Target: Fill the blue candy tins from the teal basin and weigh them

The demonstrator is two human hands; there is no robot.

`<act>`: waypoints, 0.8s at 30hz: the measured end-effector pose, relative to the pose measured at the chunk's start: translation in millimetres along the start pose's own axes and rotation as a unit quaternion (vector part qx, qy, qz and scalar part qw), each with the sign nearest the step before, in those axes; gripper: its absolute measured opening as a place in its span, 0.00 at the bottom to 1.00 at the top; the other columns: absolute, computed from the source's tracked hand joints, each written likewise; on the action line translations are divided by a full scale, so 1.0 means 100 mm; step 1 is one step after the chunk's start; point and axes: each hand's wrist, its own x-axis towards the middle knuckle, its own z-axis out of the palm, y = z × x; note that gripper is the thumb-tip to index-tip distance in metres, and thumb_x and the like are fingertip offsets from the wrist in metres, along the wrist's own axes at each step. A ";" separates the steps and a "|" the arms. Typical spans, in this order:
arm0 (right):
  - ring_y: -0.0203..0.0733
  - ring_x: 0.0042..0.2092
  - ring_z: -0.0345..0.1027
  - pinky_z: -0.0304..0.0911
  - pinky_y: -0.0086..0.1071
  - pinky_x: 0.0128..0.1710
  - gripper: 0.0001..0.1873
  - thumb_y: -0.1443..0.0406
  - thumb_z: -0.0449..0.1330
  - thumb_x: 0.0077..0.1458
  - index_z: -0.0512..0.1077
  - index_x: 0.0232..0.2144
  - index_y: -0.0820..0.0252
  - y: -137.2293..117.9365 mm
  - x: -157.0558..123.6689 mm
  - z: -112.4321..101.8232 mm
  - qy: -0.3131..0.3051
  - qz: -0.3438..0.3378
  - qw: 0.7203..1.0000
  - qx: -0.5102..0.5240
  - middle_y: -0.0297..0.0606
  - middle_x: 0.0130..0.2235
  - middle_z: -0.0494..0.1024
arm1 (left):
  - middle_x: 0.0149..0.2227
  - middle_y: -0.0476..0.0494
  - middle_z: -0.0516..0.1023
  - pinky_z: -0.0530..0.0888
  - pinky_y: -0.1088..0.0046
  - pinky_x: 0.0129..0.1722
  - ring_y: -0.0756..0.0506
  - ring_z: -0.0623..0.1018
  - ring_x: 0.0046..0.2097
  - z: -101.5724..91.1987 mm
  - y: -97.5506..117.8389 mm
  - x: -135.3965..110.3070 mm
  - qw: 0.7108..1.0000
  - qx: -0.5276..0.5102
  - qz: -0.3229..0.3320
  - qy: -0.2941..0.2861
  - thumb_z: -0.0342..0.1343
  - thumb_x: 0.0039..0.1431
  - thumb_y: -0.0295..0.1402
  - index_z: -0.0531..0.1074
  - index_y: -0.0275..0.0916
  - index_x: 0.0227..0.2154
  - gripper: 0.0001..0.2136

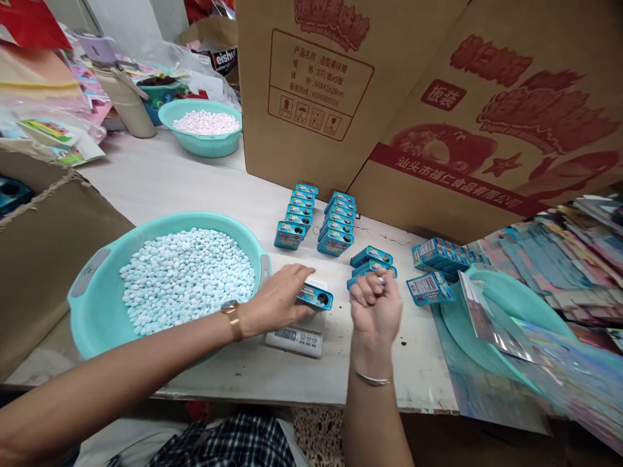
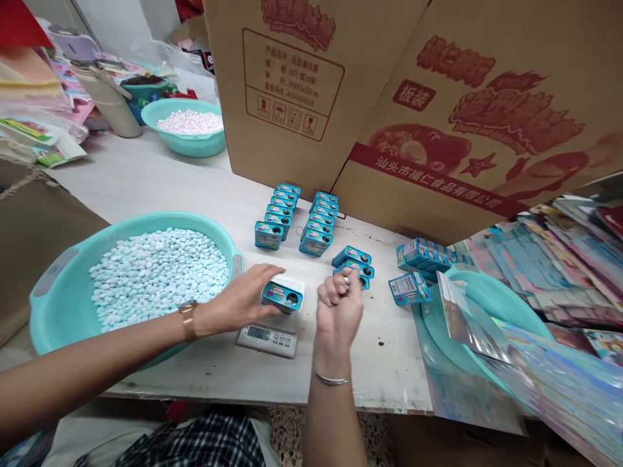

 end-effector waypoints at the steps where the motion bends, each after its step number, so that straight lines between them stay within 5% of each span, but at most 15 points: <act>1: 0.25 0.16 0.42 0.43 0.21 0.14 0.12 0.61 0.63 0.56 0.63 0.28 0.59 -0.11 0.01 -0.09 -0.003 -0.006 1.000 0.018 0.19 0.19 0.52 | 0.58 0.35 0.68 0.68 0.54 0.58 0.37 0.68 0.59 -0.11 0.00 -0.08 1.000 -0.005 0.000 0.018 0.62 0.55 0.38 0.60 0.39 0.59 0.31; 7: 0.25 0.16 0.48 0.49 0.21 0.15 0.09 0.65 0.62 0.57 0.65 0.29 0.59 -0.50 -0.12 -0.94 0.055 -0.017 0.998 0.037 0.21 0.19 0.58 | 0.58 0.44 0.70 0.69 0.54 0.58 0.37 0.71 0.58 -0.69 -0.10 -0.77 0.987 0.012 -0.109 0.113 0.58 0.58 0.47 0.64 0.49 0.58 0.26; 13: 0.25 0.16 0.48 0.50 0.20 0.14 0.12 0.63 0.66 0.52 0.66 0.29 0.60 -0.32 -0.28 -1.52 0.125 0.037 0.991 0.004 0.20 0.18 0.58 | 0.52 0.51 0.75 0.73 0.57 0.53 0.38 0.76 0.51 -0.73 -0.23 -1.22 0.966 0.044 -0.190 0.167 0.59 0.57 0.48 0.70 0.53 0.51 0.20; 16: 0.24 0.16 0.46 0.48 0.20 0.14 0.13 0.61 0.68 0.50 0.67 0.29 0.60 -0.22 -0.27 -1.45 0.116 0.059 0.991 -0.031 0.20 0.19 0.57 | 0.51 0.50 0.75 0.71 0.56 0.56 0.38 0.75 0.52 -0.67 -0.21 -1.20 0.972 0.062 -0.163 0.159 0.59 0.58 0.45 0.69 0.53 0.52 0.19; 24: 0.24 0.19 0.43 0.43 0.19 0.16 0.15 0.55 0.67 0.51 0.72 0.31 0.61 -0.07 -0.15 -0.79 0.006 0.039 0.976 -0.216 0.23 0.20 0.55 | 0.56 0.44 0.71 0.71 0.57 0.57 0.39 0.71 0.58 -0.48 -0.08 -0.88 0.992 0.068 -0.051 0.092 0.57 0.62 0.38 0.63 0.51 0.58 0.22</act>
